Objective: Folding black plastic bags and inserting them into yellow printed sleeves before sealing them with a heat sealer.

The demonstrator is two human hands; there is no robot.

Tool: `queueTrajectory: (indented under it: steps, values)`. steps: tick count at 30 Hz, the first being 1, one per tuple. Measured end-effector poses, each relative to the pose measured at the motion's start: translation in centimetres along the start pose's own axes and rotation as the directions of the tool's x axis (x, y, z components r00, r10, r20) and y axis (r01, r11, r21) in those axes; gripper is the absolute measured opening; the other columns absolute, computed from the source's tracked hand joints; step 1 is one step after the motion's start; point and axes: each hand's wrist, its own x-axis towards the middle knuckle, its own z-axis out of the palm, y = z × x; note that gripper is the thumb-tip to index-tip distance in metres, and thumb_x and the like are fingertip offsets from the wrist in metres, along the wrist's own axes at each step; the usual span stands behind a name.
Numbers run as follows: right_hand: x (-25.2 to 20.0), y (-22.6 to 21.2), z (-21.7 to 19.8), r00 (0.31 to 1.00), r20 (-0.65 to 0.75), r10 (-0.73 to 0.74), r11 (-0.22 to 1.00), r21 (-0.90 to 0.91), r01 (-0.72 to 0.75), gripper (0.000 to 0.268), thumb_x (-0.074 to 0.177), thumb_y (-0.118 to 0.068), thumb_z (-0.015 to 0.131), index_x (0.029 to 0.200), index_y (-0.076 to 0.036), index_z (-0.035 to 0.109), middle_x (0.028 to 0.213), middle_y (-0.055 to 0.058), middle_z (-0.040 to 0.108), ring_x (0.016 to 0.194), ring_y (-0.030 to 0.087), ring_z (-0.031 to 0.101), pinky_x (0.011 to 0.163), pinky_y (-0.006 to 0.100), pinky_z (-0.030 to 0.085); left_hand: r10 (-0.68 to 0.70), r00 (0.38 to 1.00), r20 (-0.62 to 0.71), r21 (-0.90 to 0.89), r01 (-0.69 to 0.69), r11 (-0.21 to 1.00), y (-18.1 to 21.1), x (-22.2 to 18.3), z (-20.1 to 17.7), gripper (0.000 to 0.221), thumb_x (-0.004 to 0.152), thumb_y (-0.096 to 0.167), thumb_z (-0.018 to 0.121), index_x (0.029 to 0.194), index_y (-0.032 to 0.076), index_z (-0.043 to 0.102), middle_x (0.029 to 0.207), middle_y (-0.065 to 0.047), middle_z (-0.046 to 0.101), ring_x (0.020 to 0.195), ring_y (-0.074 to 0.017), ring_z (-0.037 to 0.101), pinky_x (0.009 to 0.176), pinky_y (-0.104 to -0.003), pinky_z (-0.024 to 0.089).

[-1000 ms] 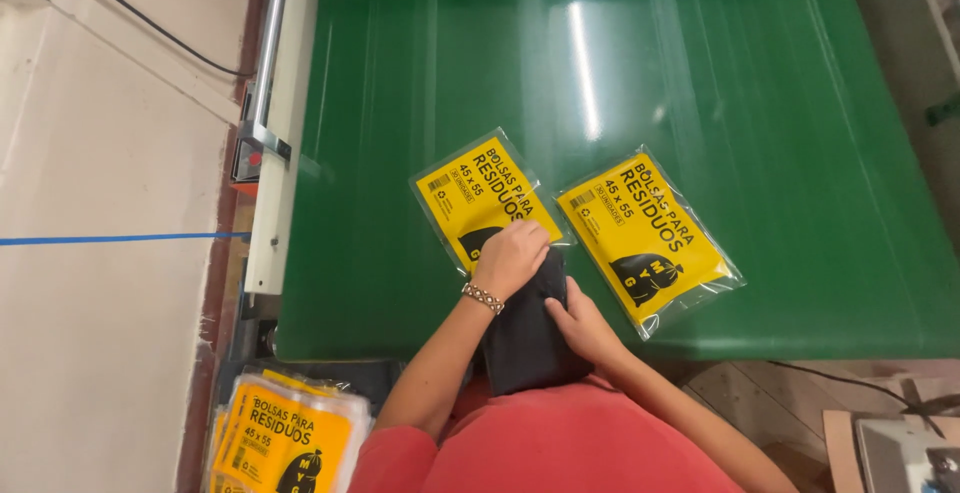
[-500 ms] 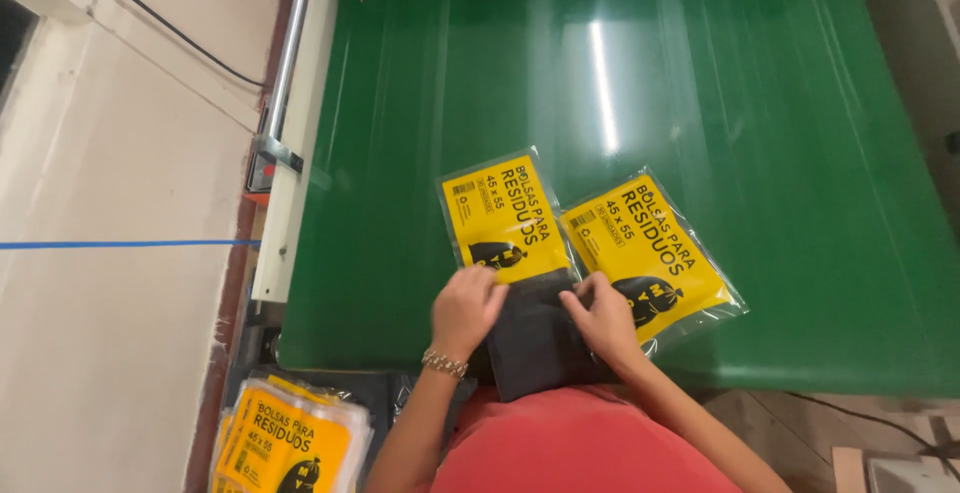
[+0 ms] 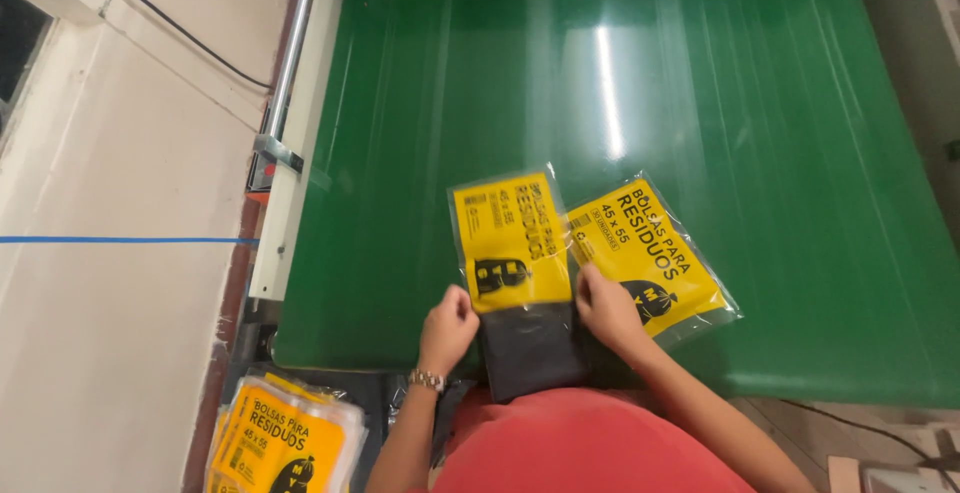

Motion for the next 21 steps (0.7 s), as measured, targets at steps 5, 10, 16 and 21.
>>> queueTrajectory:
  steps: [5,10,16,21]
  values:
    - [-7.4,4.1,2.0,0.982,0.181,-0.057,0.998,-0.003,0.058,0.010,0.085,-0.025,0.056,0.088,-0.020,0.047,0.076,0.012,0.067,0.072,0.040,0.063,0.066,0.048,0.044,0.076,0.963,0.260,0.107,-0.107,0.989,-2.4,-6.7,0.9,0.012,0.076,0.014,0.057,0.078,0.023,0.049,0.061,-0.003,0.054,0.055,-0.0240,0.054,0.055,-0.043,0.036]
    - [-6.6,2.1,0.2,0.999,-0.004,-0.052,0.861,0.506,0.047,0.010,0.082,-0.007,0.059,0.085,-0.016,0.056,0.079,-0.001,0.061,0.075,0.012,0.056,0.073,0.028,0.046,0.171,0.946,0.274,-0.385,-0.055,0.921,-0.7,-6.1,-1.9,0.017,0.079,0.003,0.059,0.076,0.016,0.047,0.057,0.000,0.051,0.047,-0.0106,0.046,0.047,-0.026,0.034]
    - [-6.5,-12.0,-9.8,0.938,-0.347,0.007,0.344,0.881,0.324,0.020,0.084,0.005,0.049,0.088,-0.014,0.051,0.066,-0.001,0.045,0.047,0.006,0.031,0.040,0.021,0.022,0.617,0.707,0.345,-0.439,-0.460,0.772,9.1,-8.7,-12.6,0.012,0.083,0.007,0.063,0.080,0.016,0.057,0.068,0.005,0.059,0.062,-0.0058,0.050,0.059,-0.024,0.042]
    - [-11.4,-18.8,-12.2,0.777,-0.449,-0.441,0.587,0.511,0.628,0.014,0.077,0.000,0.049,0.082,-0.011,0.056,0.081,0.001,0.055,0.073,0.012,0.051,0.065,0.026,0.042,0.960,0.263,-0.096,-0.266,-0.936,0.229,13.0,-8.3,-15.3,0.012,0.088,0.002,0.056,0.100,0.004,0.056,0.091,-0.011,0.062,0.081,-0.0285,0.060,0.080,-0.038,0.050]
